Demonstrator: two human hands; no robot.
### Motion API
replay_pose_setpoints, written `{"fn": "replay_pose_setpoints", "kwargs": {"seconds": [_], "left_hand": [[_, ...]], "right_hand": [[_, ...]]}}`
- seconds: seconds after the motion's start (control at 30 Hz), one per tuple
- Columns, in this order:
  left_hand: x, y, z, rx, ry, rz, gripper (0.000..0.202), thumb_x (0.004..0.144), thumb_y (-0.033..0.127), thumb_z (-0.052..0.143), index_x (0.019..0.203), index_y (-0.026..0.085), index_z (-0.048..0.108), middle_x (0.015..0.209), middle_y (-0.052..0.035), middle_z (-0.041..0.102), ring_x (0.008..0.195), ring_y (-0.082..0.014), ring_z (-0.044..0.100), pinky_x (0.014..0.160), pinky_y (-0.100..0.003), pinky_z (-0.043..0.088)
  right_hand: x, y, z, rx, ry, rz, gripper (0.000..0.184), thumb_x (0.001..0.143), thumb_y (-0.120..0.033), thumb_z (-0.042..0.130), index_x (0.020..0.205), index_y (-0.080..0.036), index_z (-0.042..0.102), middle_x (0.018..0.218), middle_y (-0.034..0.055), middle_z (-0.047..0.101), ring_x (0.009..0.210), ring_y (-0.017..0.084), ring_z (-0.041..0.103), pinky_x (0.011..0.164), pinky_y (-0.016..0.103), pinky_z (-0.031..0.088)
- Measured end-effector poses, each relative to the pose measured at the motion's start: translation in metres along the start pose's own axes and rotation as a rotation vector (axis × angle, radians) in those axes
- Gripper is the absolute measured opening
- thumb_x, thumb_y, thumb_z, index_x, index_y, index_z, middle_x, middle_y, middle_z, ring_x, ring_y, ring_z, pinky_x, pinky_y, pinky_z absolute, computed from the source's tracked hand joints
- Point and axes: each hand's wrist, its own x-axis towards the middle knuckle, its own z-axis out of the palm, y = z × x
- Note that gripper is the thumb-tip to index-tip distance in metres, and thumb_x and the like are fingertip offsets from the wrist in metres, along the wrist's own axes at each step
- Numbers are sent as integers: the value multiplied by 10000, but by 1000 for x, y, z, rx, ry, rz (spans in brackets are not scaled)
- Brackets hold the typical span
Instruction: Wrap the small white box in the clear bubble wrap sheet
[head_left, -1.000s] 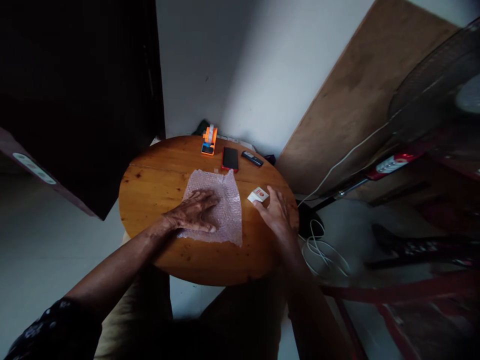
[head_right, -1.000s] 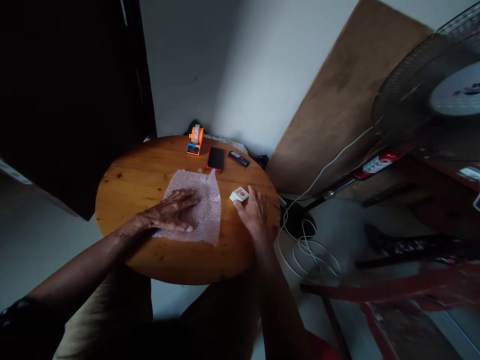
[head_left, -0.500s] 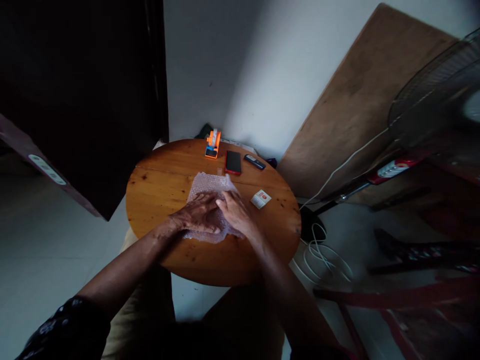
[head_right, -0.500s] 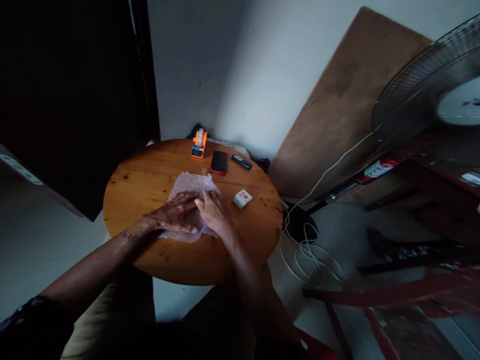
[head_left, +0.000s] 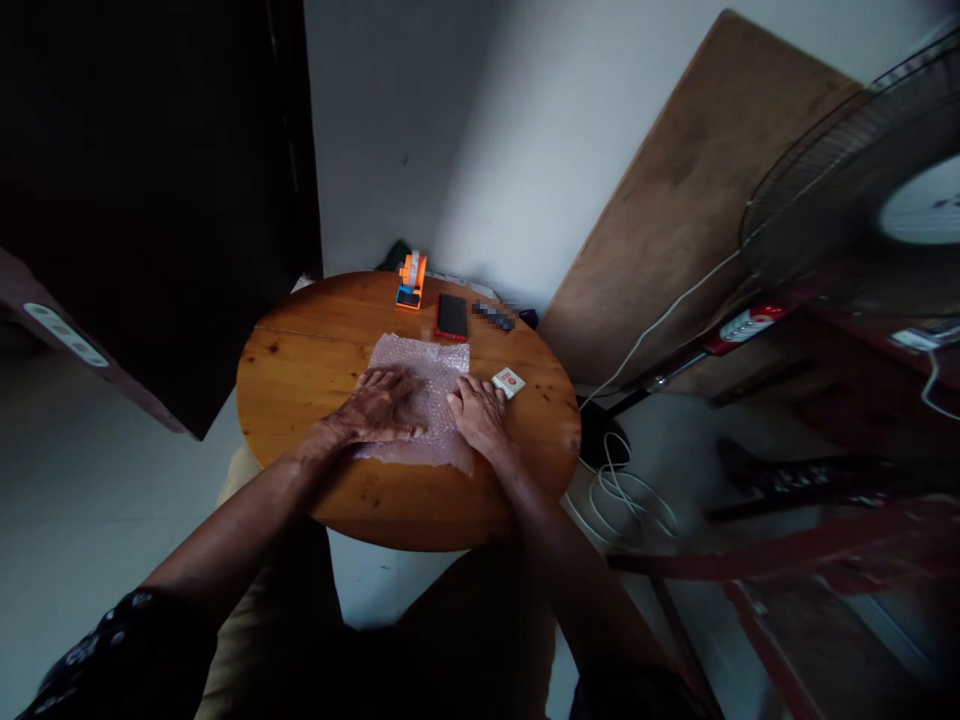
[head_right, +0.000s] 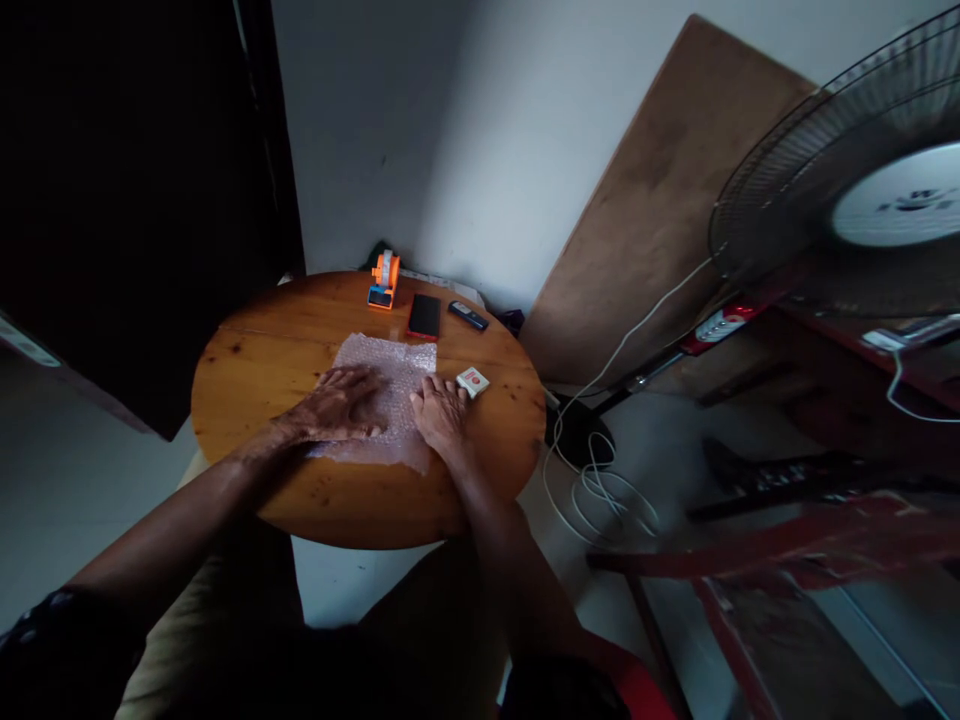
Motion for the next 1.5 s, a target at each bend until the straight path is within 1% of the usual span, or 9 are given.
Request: {"fn": "replay_pose_setpoints", "kwargs": {"seconds": [0.23,0.53,0.7,0.8,1.0,1.17,1.27,1.37,1.5], "left_hand": [[1,-6,3,72,-35,-77,955,765,782,549,1512,207,397,1596,-137,341,1480,-363,246,1213,-517,178],[1,-3,-5,101,-105,-129,948,800,765,521,1525,177,354,1615,-166,293,1505,-381,179,1208,-555,144],[-4,10,-12,166,-132,-98,732,890,642,500,1472,202,433,1569,-205,359,1465,-425,262,1152,-653,192],[-5,28,-16,191,-127,1,646,937,559,463,1463,185,444,1581,-212,333,1469,-417,265,1157,-641,202],[30,53,-10,102,-78,3,571,965,311,398,1516,170,345,1589,-175,340,1480,-331,294,1182,-534,267],[84,43,1,106,-93,24,553,903,199,427,1454,150,436,1577,-129,384,1476,-242,315,1204,-424,268],[104,37,7,118,-100,41,513,920,217,403,1425,170,475,1554,-114,424,1468,-232,330,1210,-433,255],[105,31,9,127,-106,40,517,955,245,356,1458,161,439,1559,-139,407,1465,-258,339,1205,-476,251],[77,23,8,131,-112,34,535,999,395,321,1488,196,409,1603,-153,325,1491,-310,272,1185,-573,232]], "right_hand": [[19,0,0,-13,-46,-57,369,995,-329,409,1248,-157,616,1321,131,624,1168,266,555,977,371,387],[11,-3,6,75,46,-31,409,1016,-298,330,1299,-127,571,1420,135,558,1203,268,539,1000,393,370],[12,-2,7,106,55,-28,385,1012,-306,360,1279,-135,577,1412,137,561,1215,276,527,1004,404,360],[13,0,10,123,72,-42,368,1004,-292,377,1268,-135,580,1389,144,572,1210,279,522,997,408,358],[12,4,16,135,95,-63,365,984,-180,335,1232,-136,599,1269,152,620,1145,268,544,970,396,357],[14,4,19,148,84,-53,367,966,-187,361,1224,-122,613,1240,166,625,1150,275,538,990,399,357],[12,2,18,163,90,-59,399,954,-189,383,1292,-103,577,1296,173,605,1178,277,526,1015,401,356],[10,0,15,192,112,-57,417,974,-223,366,1332,-109,545,1382,170,558,1200,284,514,1030,419,355],[11,2,15,213,96,-54,379,987,-257,374,1292,-138,563,1373,166,561,1207,283,504,1022,422,364]]}}
